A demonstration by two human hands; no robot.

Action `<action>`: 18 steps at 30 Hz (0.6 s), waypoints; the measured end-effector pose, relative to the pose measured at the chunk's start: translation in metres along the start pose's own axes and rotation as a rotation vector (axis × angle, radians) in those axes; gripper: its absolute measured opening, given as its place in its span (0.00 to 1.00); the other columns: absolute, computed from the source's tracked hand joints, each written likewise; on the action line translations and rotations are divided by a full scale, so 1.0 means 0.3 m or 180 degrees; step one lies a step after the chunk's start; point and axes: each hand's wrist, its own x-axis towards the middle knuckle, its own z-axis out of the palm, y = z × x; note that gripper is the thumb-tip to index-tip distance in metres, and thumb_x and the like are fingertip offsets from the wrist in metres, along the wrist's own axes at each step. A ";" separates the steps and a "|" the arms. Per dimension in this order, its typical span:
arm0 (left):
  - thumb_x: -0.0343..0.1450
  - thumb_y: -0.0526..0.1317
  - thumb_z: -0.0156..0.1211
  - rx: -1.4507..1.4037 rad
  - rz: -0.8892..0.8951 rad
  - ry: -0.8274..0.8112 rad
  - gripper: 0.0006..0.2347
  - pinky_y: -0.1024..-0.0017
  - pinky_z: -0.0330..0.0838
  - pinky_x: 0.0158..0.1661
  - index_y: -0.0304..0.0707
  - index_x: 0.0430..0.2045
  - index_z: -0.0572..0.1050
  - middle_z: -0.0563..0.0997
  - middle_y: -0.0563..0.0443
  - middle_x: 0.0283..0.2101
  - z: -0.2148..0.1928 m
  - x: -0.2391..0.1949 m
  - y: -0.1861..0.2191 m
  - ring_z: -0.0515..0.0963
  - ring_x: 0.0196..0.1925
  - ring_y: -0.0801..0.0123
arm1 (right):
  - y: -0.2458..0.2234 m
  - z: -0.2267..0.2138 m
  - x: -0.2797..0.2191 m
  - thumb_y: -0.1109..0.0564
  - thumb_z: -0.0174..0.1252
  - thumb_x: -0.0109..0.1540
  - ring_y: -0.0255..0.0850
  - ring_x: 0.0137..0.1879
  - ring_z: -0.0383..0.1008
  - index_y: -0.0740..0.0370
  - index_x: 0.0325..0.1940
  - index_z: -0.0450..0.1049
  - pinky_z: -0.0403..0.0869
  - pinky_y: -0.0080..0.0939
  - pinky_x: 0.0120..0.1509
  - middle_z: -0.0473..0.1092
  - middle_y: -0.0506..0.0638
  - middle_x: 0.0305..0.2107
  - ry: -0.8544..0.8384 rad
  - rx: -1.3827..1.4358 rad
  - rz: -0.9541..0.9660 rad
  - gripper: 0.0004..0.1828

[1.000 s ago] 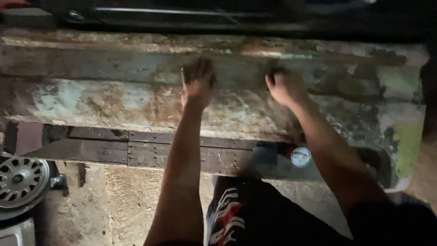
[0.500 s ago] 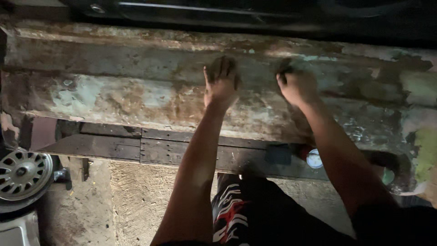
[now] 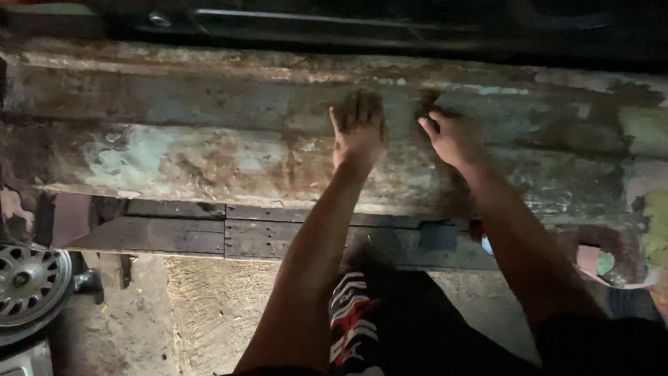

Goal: The person uses a sanding block to sand a large, weathered wooden surface. They move the block back and forth across the wood, removing old paint and smoothing the surface. The person shifts their position slightly to reach different areas of the wood.

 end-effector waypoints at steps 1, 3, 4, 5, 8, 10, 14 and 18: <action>0.73 0.51 0.47 0.0011 -0.0015 -0.0119 0.27 0.29 0.40 0.67 0.45 0.69 0.58 0.56 0.44 0.74 0.011 -0.012 -0.004 0.51 0.76 0.50 | 0.004 0.020 -0.011 0.33 0.45 0.72 0.58 0.56 0.76 0.60 0.63 0.75 0.73 0.57 0.62 0.76 0.59 0.54 -0.0076 -0.0174 0.0057 0.32; 0.75 0.51 0.45 0.0022 -0.0027 -0.0332 0.27 0.29 0.39 0.69 0.45 0.71 0.58 0.54 0.44 0.77 0.027 -0.019 -0.003 0.49 0.79 0.51 | 0.013 0.029 0.033 0.34 0.46 0.73 0.64 0.52 0.75 0.65 0.62 0.74 0.72 0.64 0.57 0.75 0.64 0.52 0.0115 -0.0180 0.0046 0.32; 0.75 0.51 0.45 -0.0032 -0.0056 -0.0371 0.27 0.29 0.39 0.69 0.45 0.71 0.57 0.54 0.44 0.77 0.030 -0.014 0.002 0.49 0.79 0.51 | 0.017 0.016 0.075 0.35 0.46 0.73 0.67 0.50 0.75 0.67 0.62 0.73 0.71 0.67 0.54 0.74 0.66 0.51 0.0224 -0.0189 0.0043 0.33; 0.75 0.51 0.45 -0.0070 -0.0071 -0.0399 0.28 0.29 0.39 0.69 0.45 0.71 0.57 0.54 0.45 0.77 0.026 -0.006 0.001 0.49 0.79 0.51 | 0.012 0.002 0.123 0.37 0.44 0.75 0.65 0.49 0.76 0.66 0.60 0.75 0.73 0.65 0.54 0.75 0.65 0.50 0.0003 -0.0400 0.0188 0.30; 0.75 0.52 0.45 -0.0099 -0.0079 -0.0465 0.27 0.31 0.39 0.70 0.47 0.71 0.57 0.53 0.44 0.76 0.006 -0.012 0.000 0.48 0.79 0.50 | -0.020 -0.019 0.150 0.40 0.42 0.77 0.61 0.47 0.78 0.63 0.53 0.79 0.76 0.60 0.53 0.78 0.62 0.45 -0.0283 -0.0678 0.0402 0.27; 0.75 0.52 0.45 -0.0149 -0.0081 -0.0462 0.27 0.31 0.39 0.70 0.46 0.71 0.57 0.54 0.44 0.76 -0.012 -0.016 0.003 0.48 0.79 0.50 | -0.047 -0.027 0.084 0.39 0.45 0.75 0.62 0.46 0.77 0.62 0.49 0.79 0.76 0.59 0.54 0.78 0.62 0.42 0.0076 -0.0435 0.0141 0.26; 0.73 0.51 0.45 -0.0186 -0.0072 -0.0432 0.29 0.31 0.38 0.69 0.43 0.70 0.57 0.55 0.45 0.76 -0.031 -0.011 0.002 0.49 0.78 0.51 | -0.068 -0.027 -0.042 0.41 0.47 0.73 0.62 0.38 0.77 0.62 0.51 0.80 0.75 0.61 0.45 0.78 0.63 0.36 0.0316 -0.0368 -0.0362 0.25; 0.76 0.51 0.43 -0.0102 -0.0074 -0.0405 0.28 0.31 0.38 0.71 0.41 0.72 0.57 0.54 0.44 0.77 -0.009 -0.022 -0.002 0.48 0.80 0.50 | -0.053 -0.025 0.100 0.40 0.45 0.76 0.60 0.40 0.78 0.62 0.54 0.79 0.76 0.59 0.48 0.78 0.62 0.38 0.0046 -0.0737 0.0125 0.25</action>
